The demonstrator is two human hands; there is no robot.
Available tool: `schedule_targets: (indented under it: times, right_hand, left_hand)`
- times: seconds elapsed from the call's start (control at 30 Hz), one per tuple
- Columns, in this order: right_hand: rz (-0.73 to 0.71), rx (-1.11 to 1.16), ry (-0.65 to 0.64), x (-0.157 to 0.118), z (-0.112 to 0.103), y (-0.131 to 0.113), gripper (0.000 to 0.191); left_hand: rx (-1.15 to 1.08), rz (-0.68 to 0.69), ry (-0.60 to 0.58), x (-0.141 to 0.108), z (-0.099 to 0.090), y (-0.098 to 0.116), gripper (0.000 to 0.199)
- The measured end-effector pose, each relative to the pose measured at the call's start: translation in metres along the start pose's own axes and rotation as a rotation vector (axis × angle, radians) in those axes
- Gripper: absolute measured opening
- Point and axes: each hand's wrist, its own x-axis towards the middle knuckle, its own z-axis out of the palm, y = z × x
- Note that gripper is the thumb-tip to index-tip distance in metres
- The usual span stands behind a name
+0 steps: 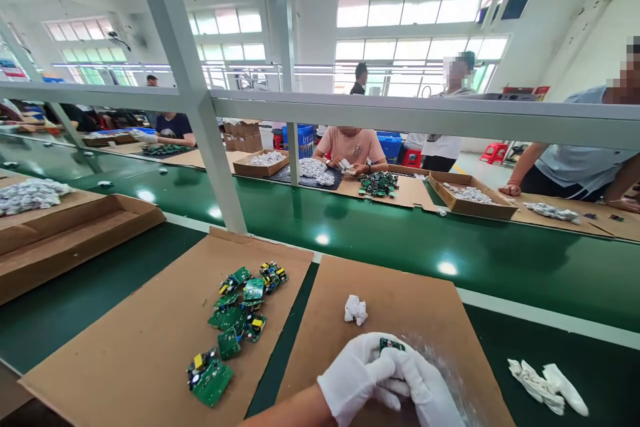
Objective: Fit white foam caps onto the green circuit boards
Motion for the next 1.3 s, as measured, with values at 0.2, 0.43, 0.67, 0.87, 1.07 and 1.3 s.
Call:
schedule_targets:
  times: [0.2,0.43,0.67,0.87,1.07,1.3]
  right_hand:
    - [-0.076,-0.257,0.001,0.003,-0.018,0.000,0.041]
    - [-0.181,-0.565,0.010,0.001,-0.017,-0.011,0.046]
    - [-0.248,-0.668,-0.010,0.001,-0.016,-0.013,0.036]
    - [-0.131,-0.401,-0.094,-0.001,-0.010,-0.024,0.040]
    - [-0.088,-0.371,-0.085,0.000,-0.013,-0.018,0.039]
    - [-0.111,-0.287,-0.082,0.004,-0.015,-0.016,0.039]
  left_hand:
    - [-0.090,0.005,-0.074,0.003,-0.001,-0.003,0.031]
    - [-0.232,-0.007,-0.085,0.008,-0.007,-0.008,0.031]
    - [-0.156,-0.060,-0.048,0.001,0.001,0.005,0.025]
    - [-0.201,-0.122,-0.007,-0.001,-0.001,0.007,0.033]
    - [-0.128,-0.047,-0.015,0.001,0.000,0.006,0.024]
    - [-0.233,-0.089,-0.063,0.001,0.002,0.009,0.027]
